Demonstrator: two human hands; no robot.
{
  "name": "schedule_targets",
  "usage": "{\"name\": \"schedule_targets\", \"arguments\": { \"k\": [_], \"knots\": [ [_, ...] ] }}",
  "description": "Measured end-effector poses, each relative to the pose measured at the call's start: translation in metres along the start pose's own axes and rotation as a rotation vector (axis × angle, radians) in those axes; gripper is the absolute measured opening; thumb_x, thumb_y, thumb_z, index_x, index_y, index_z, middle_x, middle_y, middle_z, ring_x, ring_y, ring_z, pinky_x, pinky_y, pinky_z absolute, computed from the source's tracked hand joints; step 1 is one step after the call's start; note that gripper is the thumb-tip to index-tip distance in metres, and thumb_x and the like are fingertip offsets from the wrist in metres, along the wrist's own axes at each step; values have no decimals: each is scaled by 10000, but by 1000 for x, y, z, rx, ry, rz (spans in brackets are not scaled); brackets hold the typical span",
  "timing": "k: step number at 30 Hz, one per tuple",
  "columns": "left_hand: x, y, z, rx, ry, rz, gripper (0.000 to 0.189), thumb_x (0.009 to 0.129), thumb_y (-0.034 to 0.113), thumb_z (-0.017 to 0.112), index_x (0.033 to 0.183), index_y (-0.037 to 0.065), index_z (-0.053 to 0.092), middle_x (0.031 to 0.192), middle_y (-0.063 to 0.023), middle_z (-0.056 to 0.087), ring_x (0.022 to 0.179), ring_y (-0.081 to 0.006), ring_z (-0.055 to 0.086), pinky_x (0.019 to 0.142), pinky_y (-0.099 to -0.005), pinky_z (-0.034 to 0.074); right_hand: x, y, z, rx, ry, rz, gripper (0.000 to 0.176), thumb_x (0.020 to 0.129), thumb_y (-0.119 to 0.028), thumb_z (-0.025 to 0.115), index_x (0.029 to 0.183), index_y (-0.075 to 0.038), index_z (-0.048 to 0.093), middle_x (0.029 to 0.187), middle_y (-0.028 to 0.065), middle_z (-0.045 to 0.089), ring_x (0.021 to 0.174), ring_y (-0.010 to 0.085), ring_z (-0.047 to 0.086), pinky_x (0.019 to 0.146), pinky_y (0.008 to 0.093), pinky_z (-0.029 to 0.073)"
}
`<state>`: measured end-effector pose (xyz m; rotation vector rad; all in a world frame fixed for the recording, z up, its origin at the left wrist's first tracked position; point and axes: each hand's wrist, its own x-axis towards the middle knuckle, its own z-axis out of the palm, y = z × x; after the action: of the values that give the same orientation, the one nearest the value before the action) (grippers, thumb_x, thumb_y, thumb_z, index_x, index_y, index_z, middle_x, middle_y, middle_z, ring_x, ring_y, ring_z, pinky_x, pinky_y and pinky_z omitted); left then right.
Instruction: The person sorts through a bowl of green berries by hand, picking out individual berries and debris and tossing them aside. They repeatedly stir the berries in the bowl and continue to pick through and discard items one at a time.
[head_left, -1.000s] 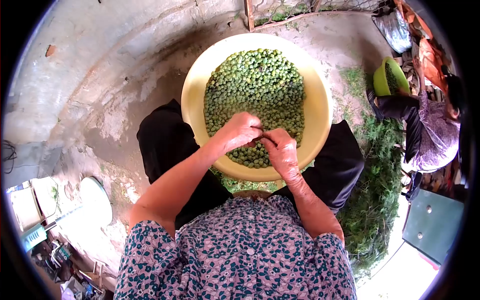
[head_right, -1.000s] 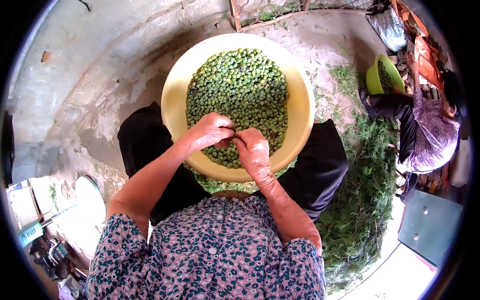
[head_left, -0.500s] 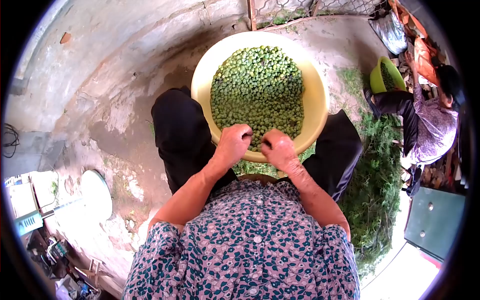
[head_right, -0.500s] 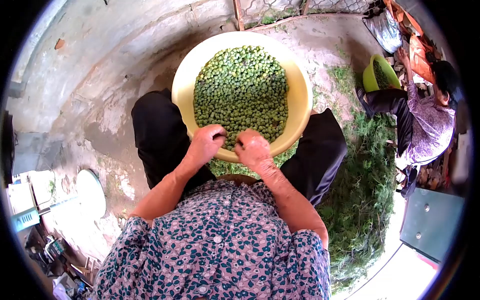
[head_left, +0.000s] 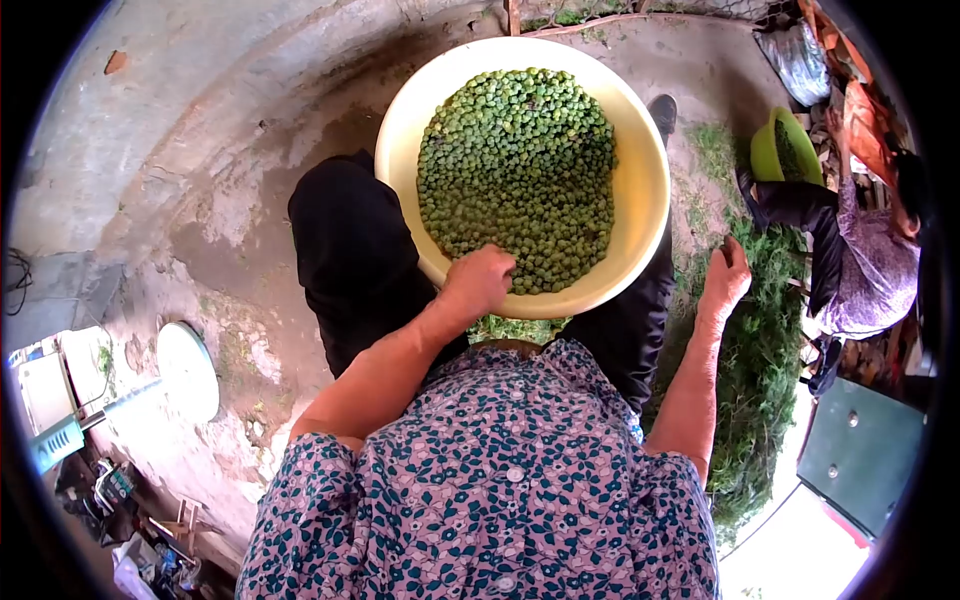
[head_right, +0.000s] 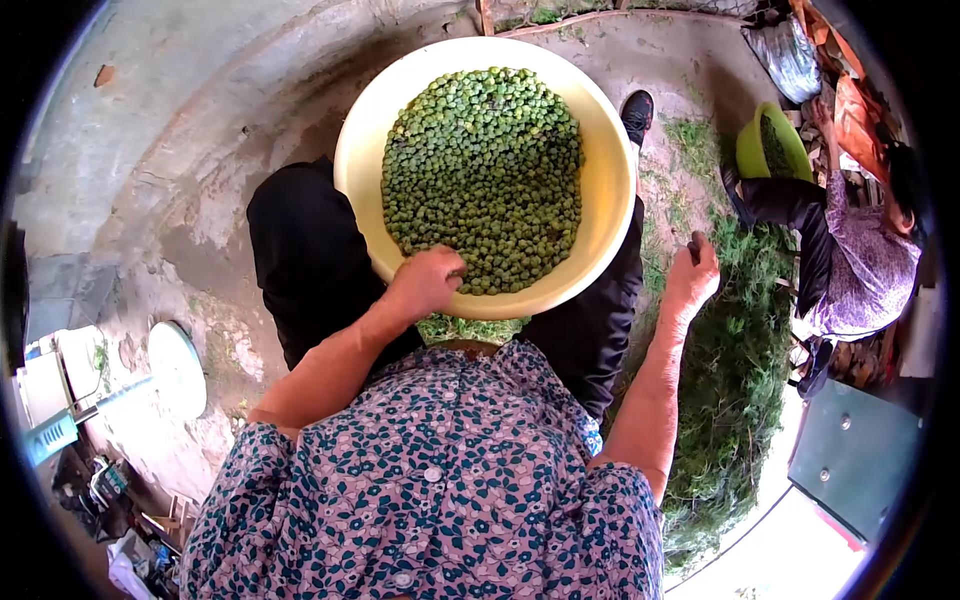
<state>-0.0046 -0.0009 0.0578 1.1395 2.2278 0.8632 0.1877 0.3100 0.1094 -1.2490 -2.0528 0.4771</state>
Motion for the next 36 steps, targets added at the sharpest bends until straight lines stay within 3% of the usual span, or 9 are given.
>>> {"name": "schedule_targets", "arguments": {
  "k": [4,12,14,16,19,21,27,32,36],
  "knots": [
    [-8,20,19,23,-146,22,139,762,199,579,778,62,594,833,-118,590,803,-328,586,684,-440,474,-11,-42,20,-65,-5,-79,204,825,-69,544,987,-48,667,924,137,647,813,186,635,750,317,548],
    [-4,38,16,-64,-229,-81,149,765,167,585,849,60,645,839,-123,631,803,-318,605,684,-428,480,-41,-49,130,87,-568,-143,206,812,-107,599,997,-24,637,1001,169,635,868,319,626,790,351,497],
    [-1,39,13,-240,-77,-139,153,773,141,598,892,66,655,846,-136,632,786,-330,605,685,-414,481,-45,-42,155,-8,-687,-107,243,805,-122,608,1027,-26,628,1026,186,625,895,347,614,809,374,488],
    [2,37,10,-307,-56,-157,150,801,107,599,930,58,659,812,-98,653,723,-250,624,651,-342,488,-55,-29,182,-43,-715,-123,330,798,-169,618,1104,-46,601,1058,194,613,954,369,588,849,406,468],
    [7,35,10,-907,78,-399,137,861,86,565,915,-17,639,757,-1,611,696,-63,544,619,-208,447,-71,-41,205,-332,-833,-86,548,818,-304,611,1300,-114,432,1204,151,546,1104,344,510,921,462,404],
    [8,37,8,-1001,101,-471,137,862,76,561,926,-21,634,764,-9,614,690,-69,547,624,-208,448,-81,-64,210,-405,-891,-32,598,827,-371,592,1345,-179,364,1312,90,464,1181,323,435,968,510,329],
    [12,38,2,-1191,256,-559,143,867,45,545,972,-12,623,807,-18,622,690,-74,560,631,-206,453,-122,-131,205,-415,-1030,-251,557,788,-462,627,1253,-209,453,1183,56,564,1079,305,486,878,467,394],
    [13,29,-1,-1197,597,-589,140,868,31,543,988,8,612,854,-15,622,693,-75,563,626,-212,460,-159,-144,162,-134,-1021,-428,446,743,-238,643,1165,-189,509,1164,43,515,994,332,490,806,460,409],
    [14,27,-7,-1221,673,-625,161,873,38,538,1020,22,601,860,-20,625,693,-80,568,616,-217,458,-165,-133,141,201,-994,-518,331,727,-102,625,1049,-163,579,1079,41,547,884,298,544,713,414,456]
  ]
}}
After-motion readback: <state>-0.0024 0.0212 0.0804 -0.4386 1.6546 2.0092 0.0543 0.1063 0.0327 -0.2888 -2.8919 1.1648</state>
